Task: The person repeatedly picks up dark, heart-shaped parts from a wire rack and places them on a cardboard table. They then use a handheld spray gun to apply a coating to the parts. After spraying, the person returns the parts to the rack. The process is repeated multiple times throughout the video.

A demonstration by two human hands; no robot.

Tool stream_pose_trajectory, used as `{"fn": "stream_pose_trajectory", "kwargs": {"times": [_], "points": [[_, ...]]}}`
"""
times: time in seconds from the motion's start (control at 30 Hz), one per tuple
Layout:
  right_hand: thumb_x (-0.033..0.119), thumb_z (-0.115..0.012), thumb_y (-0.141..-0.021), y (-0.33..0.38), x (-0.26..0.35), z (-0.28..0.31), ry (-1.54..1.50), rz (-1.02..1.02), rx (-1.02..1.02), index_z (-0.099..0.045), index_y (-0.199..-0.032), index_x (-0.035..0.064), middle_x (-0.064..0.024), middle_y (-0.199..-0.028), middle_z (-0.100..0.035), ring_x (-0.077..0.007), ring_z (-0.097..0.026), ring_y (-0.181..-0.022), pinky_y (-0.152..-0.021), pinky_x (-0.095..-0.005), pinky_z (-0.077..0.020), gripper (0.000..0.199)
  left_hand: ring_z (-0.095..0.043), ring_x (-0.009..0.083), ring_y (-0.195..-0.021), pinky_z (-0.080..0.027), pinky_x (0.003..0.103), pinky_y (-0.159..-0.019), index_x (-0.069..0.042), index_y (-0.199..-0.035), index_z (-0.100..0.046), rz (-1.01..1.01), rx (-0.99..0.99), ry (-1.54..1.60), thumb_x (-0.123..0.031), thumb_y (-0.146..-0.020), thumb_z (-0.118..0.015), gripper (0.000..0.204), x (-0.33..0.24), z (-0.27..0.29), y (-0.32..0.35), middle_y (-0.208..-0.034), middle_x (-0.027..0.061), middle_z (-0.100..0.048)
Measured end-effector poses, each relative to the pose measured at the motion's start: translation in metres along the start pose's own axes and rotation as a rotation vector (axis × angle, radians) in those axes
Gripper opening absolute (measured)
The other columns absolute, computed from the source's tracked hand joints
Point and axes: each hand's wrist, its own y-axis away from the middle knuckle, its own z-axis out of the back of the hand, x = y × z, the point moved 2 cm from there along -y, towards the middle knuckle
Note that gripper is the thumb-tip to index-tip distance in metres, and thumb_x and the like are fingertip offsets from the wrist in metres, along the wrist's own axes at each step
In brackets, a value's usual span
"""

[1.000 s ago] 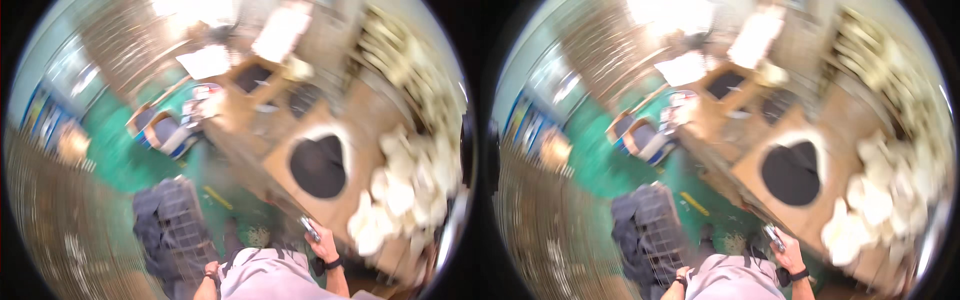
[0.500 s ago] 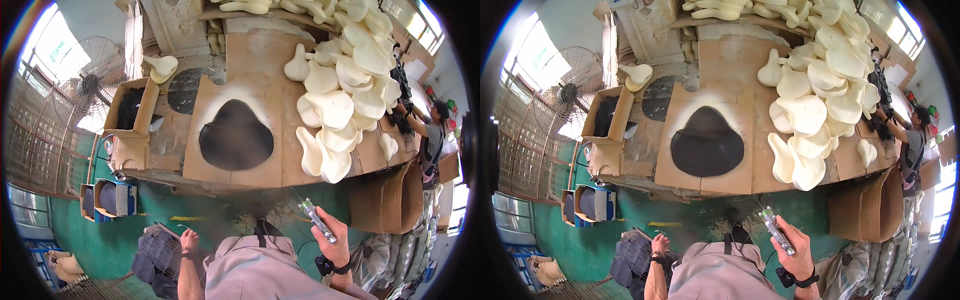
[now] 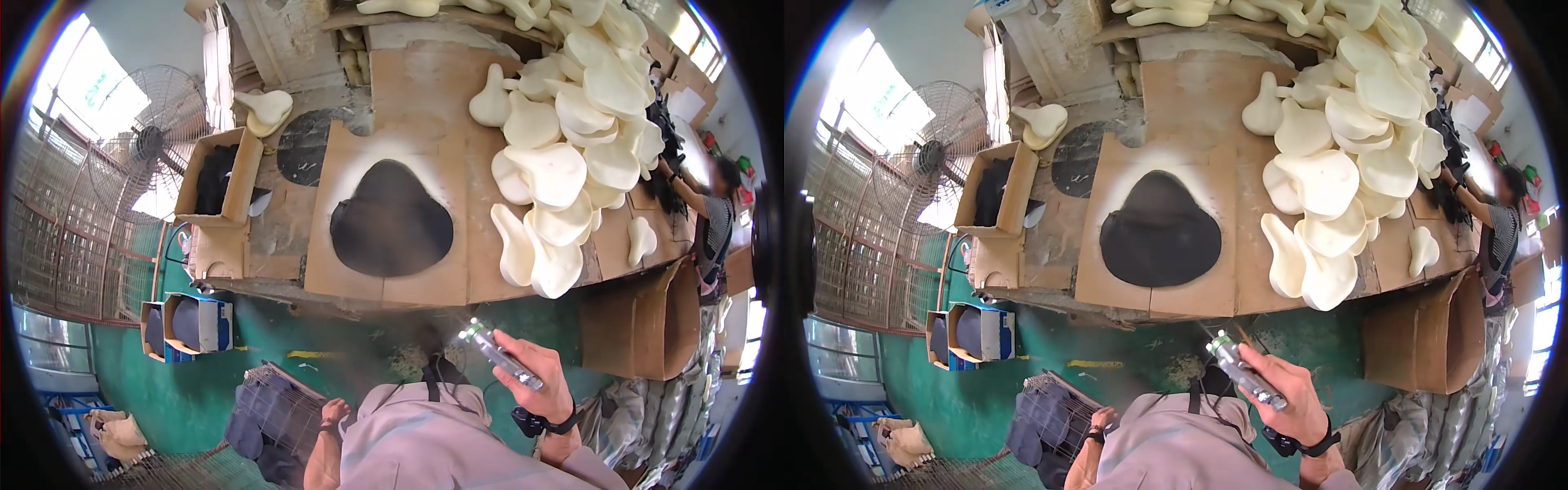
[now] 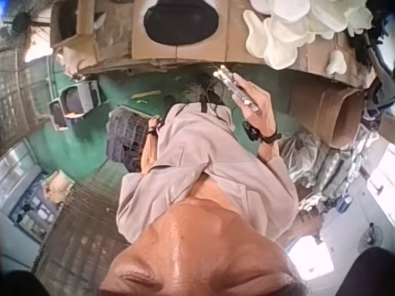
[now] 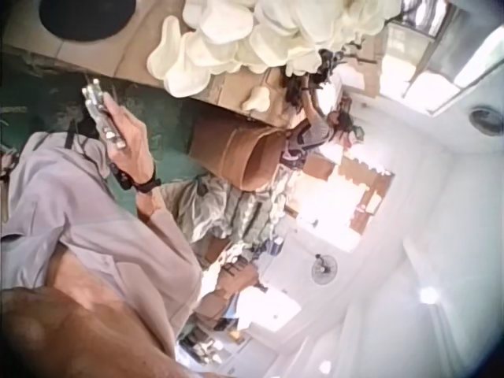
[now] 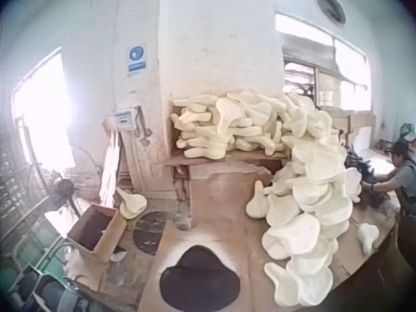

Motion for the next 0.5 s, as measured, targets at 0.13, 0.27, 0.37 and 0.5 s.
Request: {"fn": "stream_pose_trajectory", "kwargs": {"times": [0.13,0.27,0.37,0.5], "points": [[-0.003,-0.078,-0.078,-0.003,0.001,-0.001,-0.015,-0.008,0.026,-0.064,-0.131,-0.002,-0.0176,-0.095,-0.071,-0.0311,-0.069,-0.079,-0.073,-0.0344,-0.0544,0.056,-0.075,0.0247,-0.094,-0.061,0.034,-0.083,0.013,-0.121,-0.067,0.453,-0.15,0.516,-0.015,-0.086,-0.077,0.046,0.006,-0.002,0.031,-0.107,0.0192,-0.075],[-0.003,-0.078,-0.078,0.0,0.001,-0.002,-0.03,-0.011,0.081,-0.064,-0.132,-0.0022,-0.0184,-0.097,-0.071,-0.0316,-0.069,-0.08,-0.074,-0.0352,-0.0543,0.056,-0.072,0.0223,-0.087,-0.06,0.034,-0.076,0.007,-0.127,-0.065,0.407,-0.138,0.723,-0.01,-0.088,-0.072,0.043,0.022,-0.007,0.02,-0.098,0.0125,-0.073],[-0.001,-0.077,-0.08,0.009,-0.003,0.003,-0.029,-0.005,0.151,-0.064,-0.133,-0.0019,-0.0194,-0.1,-0.072,-0.0319,-0.07,-0.081,-0.075,-0.0357,-0.0541,0.055,-0.069,0.0219,-0.083,-0.059,0.035,-0.071,0.004,-0.128,-0.063,0.206,0.243,1.502,-0.007,-0.089,-0.071,0.041,0.027,-0.006,-0.017,-0.092,0.0096,-0.069],[0.0,-0.077,-0.081,0.025,-0.012,0.012,-0.01,-0.111,0.11,-0.064,-0.133,-0.0025,-0.0192,-0.1,-0.073,-0.0317,-0.07,-0.082,-0.076,-0.0345,-0.0541,0.054,-0.068,0.0223,-0.083,-0.059,0.036,-0.068,0.005,-0.128,-0.06,0.18,0.078,1.207,-0.009,-0.093,-0.07,0.039,0.014,0.003,-0.049,-0.091,0.0091,-0.067]]}}
